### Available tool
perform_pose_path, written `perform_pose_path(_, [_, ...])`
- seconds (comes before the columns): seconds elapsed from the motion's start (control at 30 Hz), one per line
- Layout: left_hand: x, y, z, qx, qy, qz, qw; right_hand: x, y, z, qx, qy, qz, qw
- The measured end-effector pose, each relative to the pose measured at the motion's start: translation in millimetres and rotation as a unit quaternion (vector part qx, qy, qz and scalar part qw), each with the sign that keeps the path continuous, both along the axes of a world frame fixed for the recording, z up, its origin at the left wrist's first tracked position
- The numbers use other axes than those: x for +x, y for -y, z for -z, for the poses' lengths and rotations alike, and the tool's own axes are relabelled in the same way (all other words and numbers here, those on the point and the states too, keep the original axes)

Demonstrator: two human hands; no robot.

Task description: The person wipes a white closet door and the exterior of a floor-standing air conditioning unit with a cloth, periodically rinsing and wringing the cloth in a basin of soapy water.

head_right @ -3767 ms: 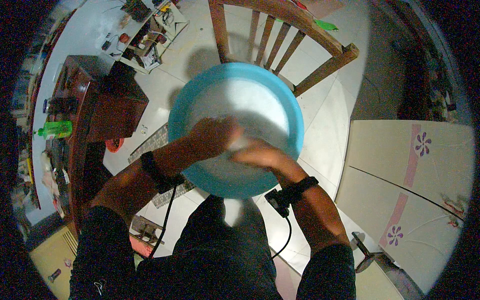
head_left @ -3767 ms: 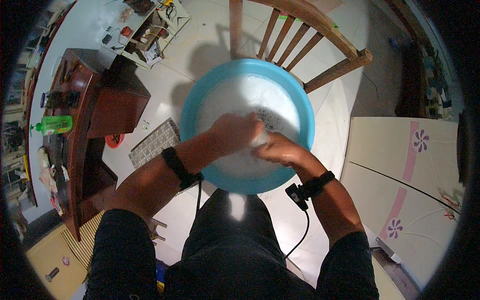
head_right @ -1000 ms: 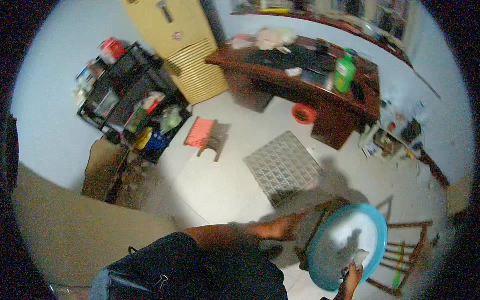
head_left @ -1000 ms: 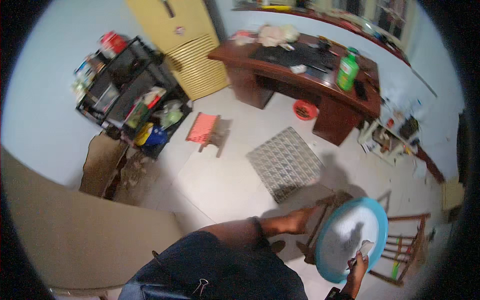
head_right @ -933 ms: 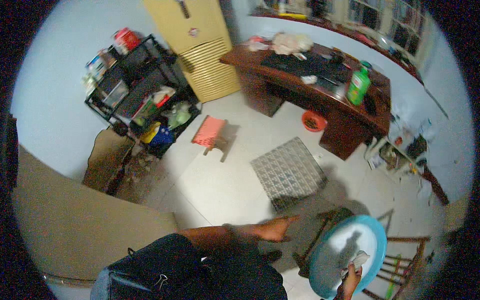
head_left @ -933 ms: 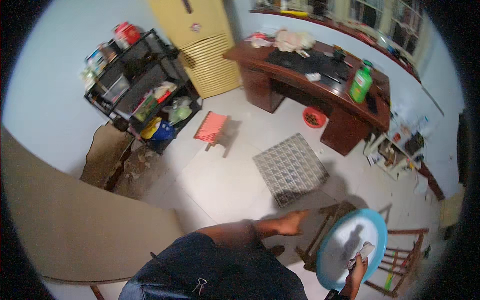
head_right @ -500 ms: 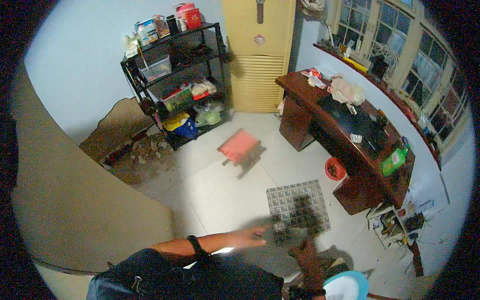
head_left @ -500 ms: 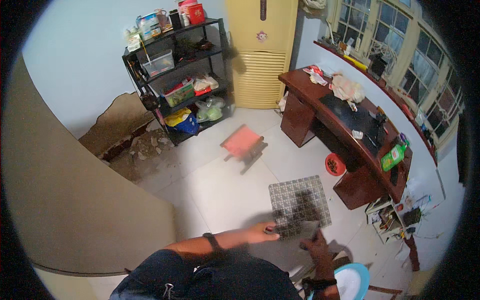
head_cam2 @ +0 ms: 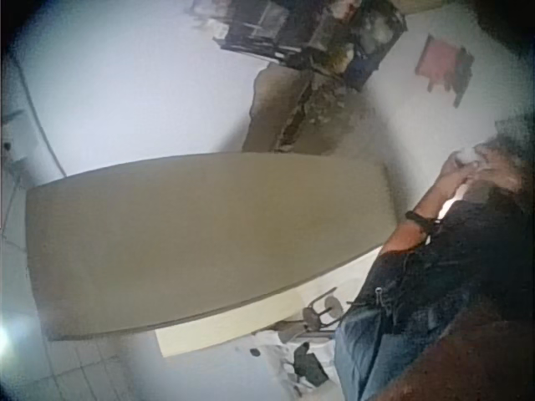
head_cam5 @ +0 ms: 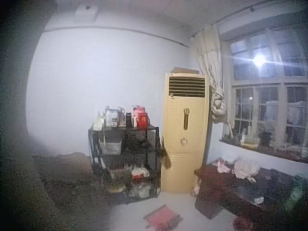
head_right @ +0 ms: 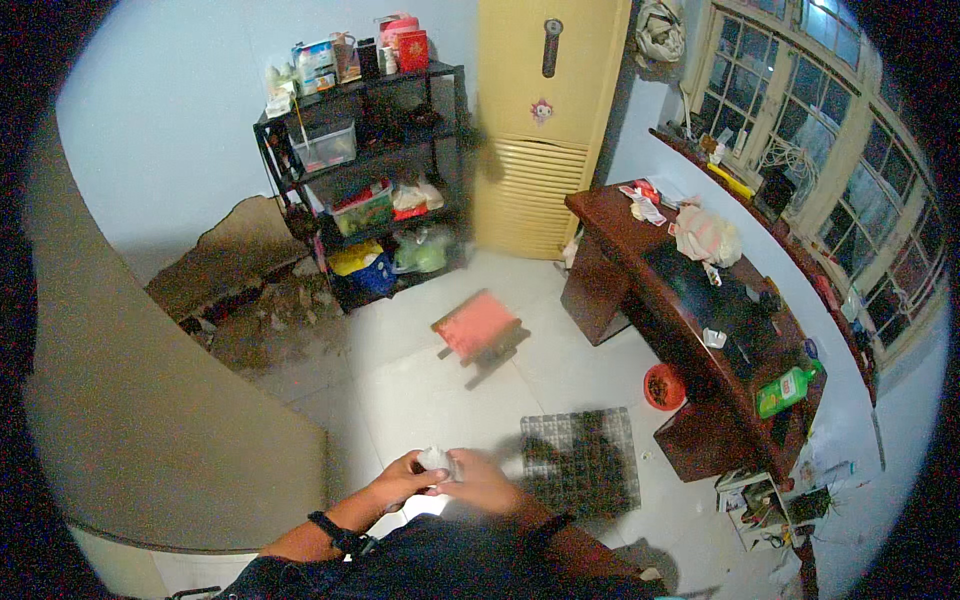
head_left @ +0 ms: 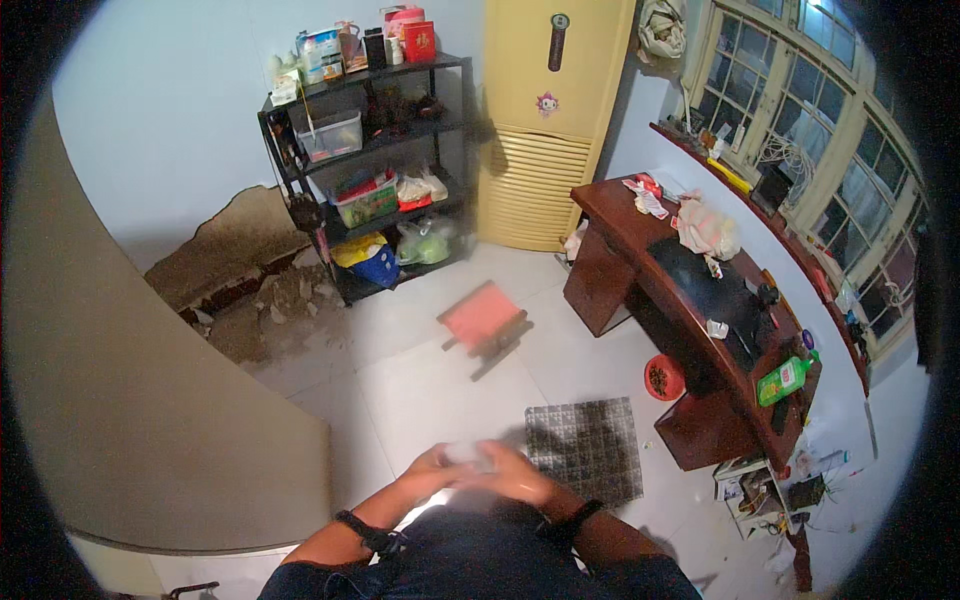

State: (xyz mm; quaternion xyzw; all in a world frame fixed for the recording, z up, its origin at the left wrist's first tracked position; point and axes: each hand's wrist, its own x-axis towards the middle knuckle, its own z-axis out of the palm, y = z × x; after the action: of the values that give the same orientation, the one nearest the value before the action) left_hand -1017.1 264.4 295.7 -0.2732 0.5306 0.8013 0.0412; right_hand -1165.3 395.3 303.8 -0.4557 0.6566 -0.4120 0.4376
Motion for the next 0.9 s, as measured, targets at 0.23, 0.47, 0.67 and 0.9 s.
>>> perform_pose_path(0.23, [-24,-6,9,0.009,0.027,-0.073,0.997,-45,2,-9,0.082,-0.008,-0.066,0.994])
perform_pose_path(0.47, [-29,-7,-6,0.143,-0.031,-0.095,0.985,-72,-1,-8,0.098,0.286,-0.044,0.952])
perform_pose_path(0.67, [-21,-3,0,0.110,-0.008,-0.193,0.975,-67,30,-10,0.154,0.302,-0.013,0.941])
perform_pose_path(0.9, [35,40,11,0.042,-0.017,-0.231,0.972,-24,114,25,0.077,0.074,-0.124,0.986])
